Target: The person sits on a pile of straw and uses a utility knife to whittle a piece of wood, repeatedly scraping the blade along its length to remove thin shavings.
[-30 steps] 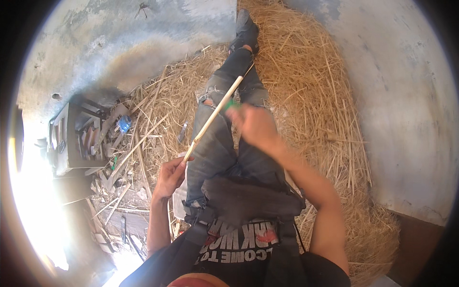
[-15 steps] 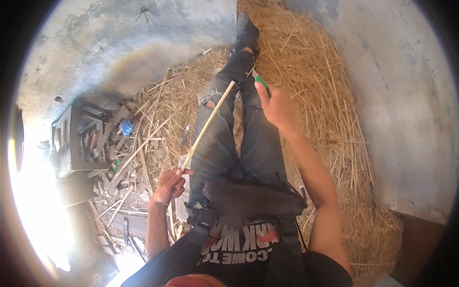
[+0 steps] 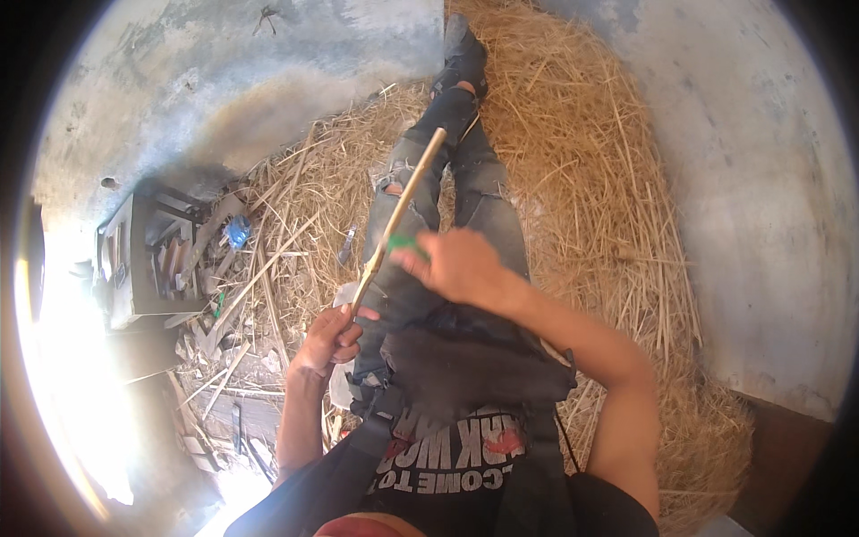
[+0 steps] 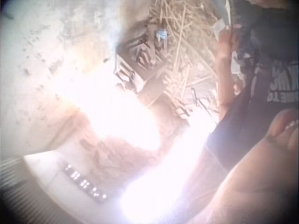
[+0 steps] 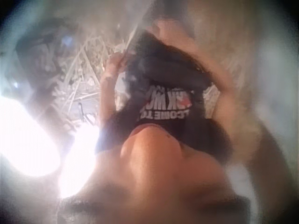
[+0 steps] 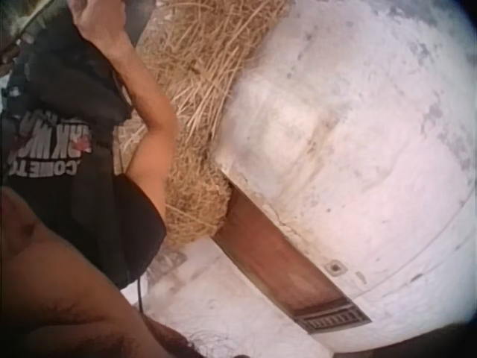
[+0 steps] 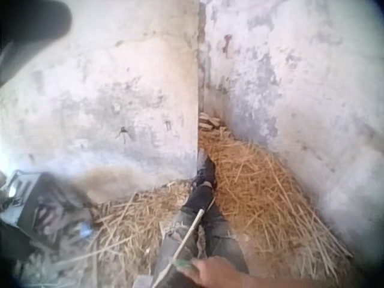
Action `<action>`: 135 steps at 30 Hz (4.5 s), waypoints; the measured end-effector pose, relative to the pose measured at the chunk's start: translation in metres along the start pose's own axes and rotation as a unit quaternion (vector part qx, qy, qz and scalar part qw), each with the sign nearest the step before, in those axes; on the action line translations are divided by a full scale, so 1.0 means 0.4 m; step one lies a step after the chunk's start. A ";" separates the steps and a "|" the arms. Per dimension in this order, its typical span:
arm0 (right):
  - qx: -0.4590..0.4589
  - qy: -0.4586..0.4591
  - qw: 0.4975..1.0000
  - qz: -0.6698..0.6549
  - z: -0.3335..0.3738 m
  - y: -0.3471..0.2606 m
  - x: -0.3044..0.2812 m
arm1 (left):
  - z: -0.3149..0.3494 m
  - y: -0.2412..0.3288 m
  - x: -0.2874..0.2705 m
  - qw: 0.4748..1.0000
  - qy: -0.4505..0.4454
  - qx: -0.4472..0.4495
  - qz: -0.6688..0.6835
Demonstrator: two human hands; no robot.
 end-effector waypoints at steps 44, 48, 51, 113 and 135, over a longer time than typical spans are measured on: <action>0.023 0.174 0.984 0.019 -0.058 0.058 -0.096 | -0.037 0.054 0.071 0.999 -0.017 0.021 -0.041; -0.025 0.160 0.986 0.032 -0.049 0.023 -0.088 | -0.045 0.075 0.087 0.998 -0.011 0.026 -0.047; -0.024 0.158 0.987 0.028 -0.048 0.005 -0.068 | -0.055 0.088 0.087 0.998 0.001 0.044 -0.044; -0.006 0.124 0.991 0.045 -0.048 0.000 -0.038 | -0.099 0.117 0.075 0.991 0.028 0.094 -0.087; 0.044 0.204 0.977 0.049 -0.092 0.075 -0.115 | -0.077 0.126 0.068 0.982 0.036 0.121 -0.142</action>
Point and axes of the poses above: each hand's wrist, its own z-axis away from the middle knuckle, its own x-axis out of the palm, y = z × x, the point moved 8 cm from there along -z, towards the middle knuckle, and after that the axes turned 6 degrees about y, right-handed, at the moved point
